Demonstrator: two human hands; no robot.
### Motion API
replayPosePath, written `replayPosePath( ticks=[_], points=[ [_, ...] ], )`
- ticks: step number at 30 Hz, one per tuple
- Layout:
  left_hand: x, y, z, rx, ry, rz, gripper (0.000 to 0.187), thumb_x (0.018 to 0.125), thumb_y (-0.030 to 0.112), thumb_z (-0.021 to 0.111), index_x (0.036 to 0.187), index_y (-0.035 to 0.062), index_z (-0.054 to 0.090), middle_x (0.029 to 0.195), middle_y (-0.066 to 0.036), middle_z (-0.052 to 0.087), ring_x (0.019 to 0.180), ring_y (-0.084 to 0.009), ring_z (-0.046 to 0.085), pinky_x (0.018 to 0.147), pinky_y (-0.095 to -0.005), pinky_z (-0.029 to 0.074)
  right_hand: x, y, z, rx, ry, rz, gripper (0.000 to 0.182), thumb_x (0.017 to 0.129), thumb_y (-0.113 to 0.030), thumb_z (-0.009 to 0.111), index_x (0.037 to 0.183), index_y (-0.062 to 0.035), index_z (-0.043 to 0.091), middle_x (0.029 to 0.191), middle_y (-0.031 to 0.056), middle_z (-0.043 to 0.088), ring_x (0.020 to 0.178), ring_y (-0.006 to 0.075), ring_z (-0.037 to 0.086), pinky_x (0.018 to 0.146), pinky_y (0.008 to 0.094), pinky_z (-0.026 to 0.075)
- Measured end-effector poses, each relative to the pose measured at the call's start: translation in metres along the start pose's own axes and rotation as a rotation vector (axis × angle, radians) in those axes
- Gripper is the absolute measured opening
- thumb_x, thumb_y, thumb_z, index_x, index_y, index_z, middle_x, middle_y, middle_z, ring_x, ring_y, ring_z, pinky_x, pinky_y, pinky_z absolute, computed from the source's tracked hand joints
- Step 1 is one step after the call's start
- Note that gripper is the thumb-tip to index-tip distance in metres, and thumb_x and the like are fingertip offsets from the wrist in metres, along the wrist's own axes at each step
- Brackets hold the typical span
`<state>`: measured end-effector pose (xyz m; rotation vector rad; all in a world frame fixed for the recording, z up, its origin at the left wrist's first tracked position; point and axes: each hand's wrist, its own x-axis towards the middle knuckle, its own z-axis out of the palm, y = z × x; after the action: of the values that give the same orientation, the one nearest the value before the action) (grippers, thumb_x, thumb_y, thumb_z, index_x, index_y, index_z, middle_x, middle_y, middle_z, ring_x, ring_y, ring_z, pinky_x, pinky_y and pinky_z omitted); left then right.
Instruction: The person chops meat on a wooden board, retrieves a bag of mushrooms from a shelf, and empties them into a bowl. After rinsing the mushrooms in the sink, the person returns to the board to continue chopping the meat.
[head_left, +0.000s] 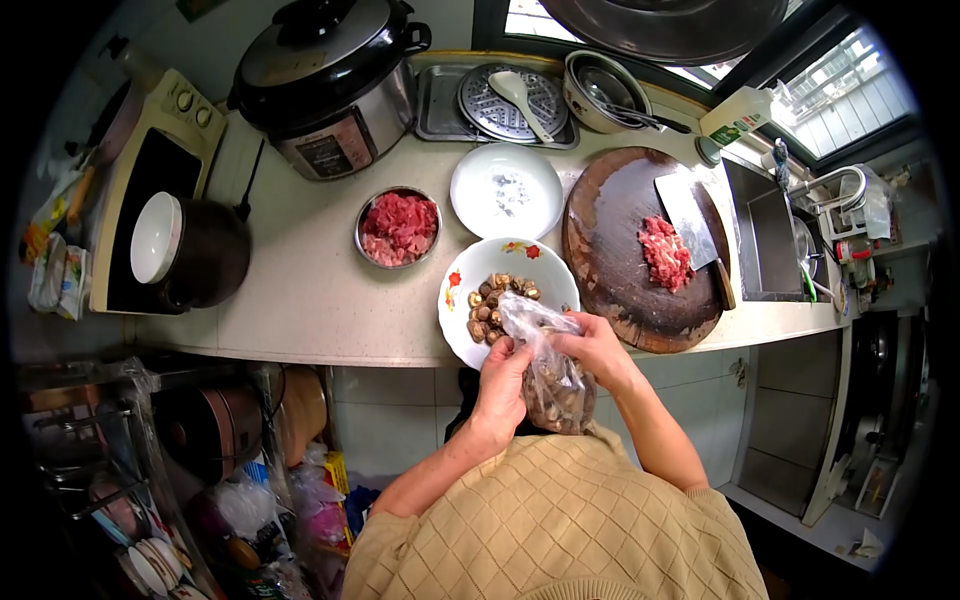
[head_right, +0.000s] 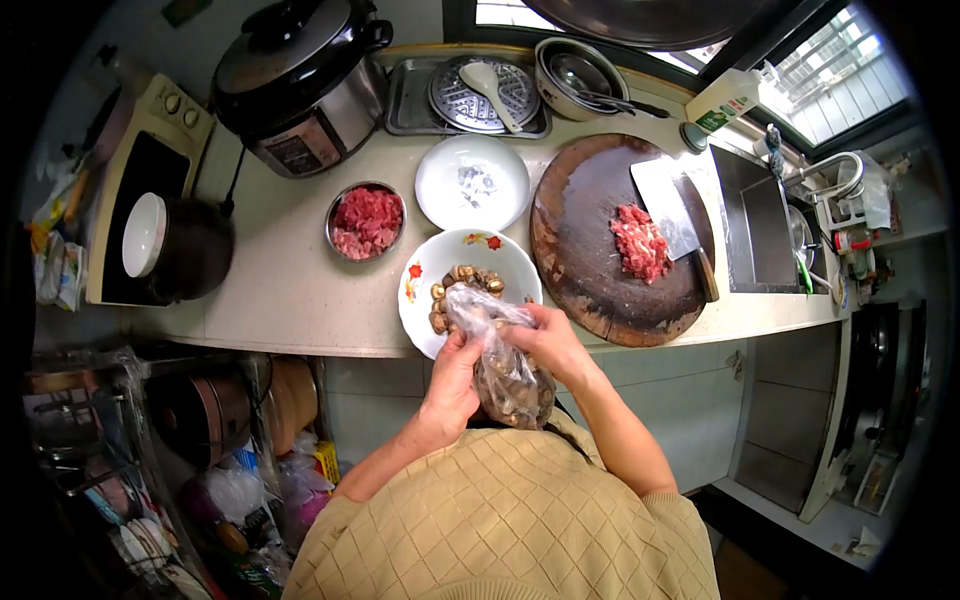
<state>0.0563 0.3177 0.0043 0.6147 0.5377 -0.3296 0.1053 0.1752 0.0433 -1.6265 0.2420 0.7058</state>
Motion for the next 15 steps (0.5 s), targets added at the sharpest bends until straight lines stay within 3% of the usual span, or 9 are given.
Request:
replayPosePath(
  ticks=[3,4,7,11,15],
  points=[
    [-0.005,0.013,0.009,-0.053,-0.031,-0.051,0.028,0.092,0.021,0.049,0.116,0.0059,0.053,0.108,-0.006,0.061,0.098,-0.0164,0.058,0.087,-0.0331,0.047,0.005,0.007,-0.001,0.153,0.073,0.052,0.030,0.082,-0.014,0.063,0.105,0.0042,0.058,0.088,0.0061,0.063,0.075,0.0110,0.059,0.070,0.0260,0.049],
    [0.001,0.009,0.001,-0.237,-0.043,-0.157,0.033,0.094,0.026,0.043,0.117,0.0040,0.052,0.112,-0.008,0.059,0.102,-0.0208,0.057,0.090,-0.0369,0.046,0.007,0.009,0.000,0.211,0.103,0.062,0.029,0.083,-0.013,0.061,0.106,0.0041,0.058,0.089,0.0066,0.064,0.076,0.0114,0.060,0.070,0.0269,0.049],
    [0.006,0.013,0.001,-0.343,-0.027,-0.199,0.034,0.095,0.026,0.040,0.117,0.0024,0.050,0.114,-0.010,0.059,0.102,-0.0232,0.058,0.091,-0.0401,0.046,0.007,0.000,0.003,0.394,0.146,0.108,0.027,0.087,-0.014,0.057,0.106,0.0036,0.057,0.091,0.0071,0.064,0.078,0.0127,0.061,0.071,0.0290,0.051],
    [0.000,0.013,0.004,-0.110,-0.003,-0.068,0.026,0.093,0.020,0.047,0.114,0.0035,0.051,0.107,-0.009,0.060,0.098,-0.0191,0.059,0.086,-0.0357,0.049,0.009,-0.001,0.004,0.466,0.166,0.163,0.027,0.090,-0.019,0.054,0.106,0.0027,0.057,0.093,0.0066,0.064,0.079,0.0135,0.062,0.071,0.0295,0.051],
    [-0.002,0.006,0.002,-0.123,0.068,-0.062,0.006,0.089,0.010,0.056,0.093,0.0069,0.053,0.091,-0.004,0.062,0.083,-0.0122,0.060,0.074,-0.0281,0.051,0.010,-0.003,0.004,0.387,0.095,0.136,0.026,0.090,-0.020,0.055,0.106,0.0011,0.058,0.093,0.0059,0.064,0.079,0.0130,0.061,0.071,0.0294,0.050]
  ],
)
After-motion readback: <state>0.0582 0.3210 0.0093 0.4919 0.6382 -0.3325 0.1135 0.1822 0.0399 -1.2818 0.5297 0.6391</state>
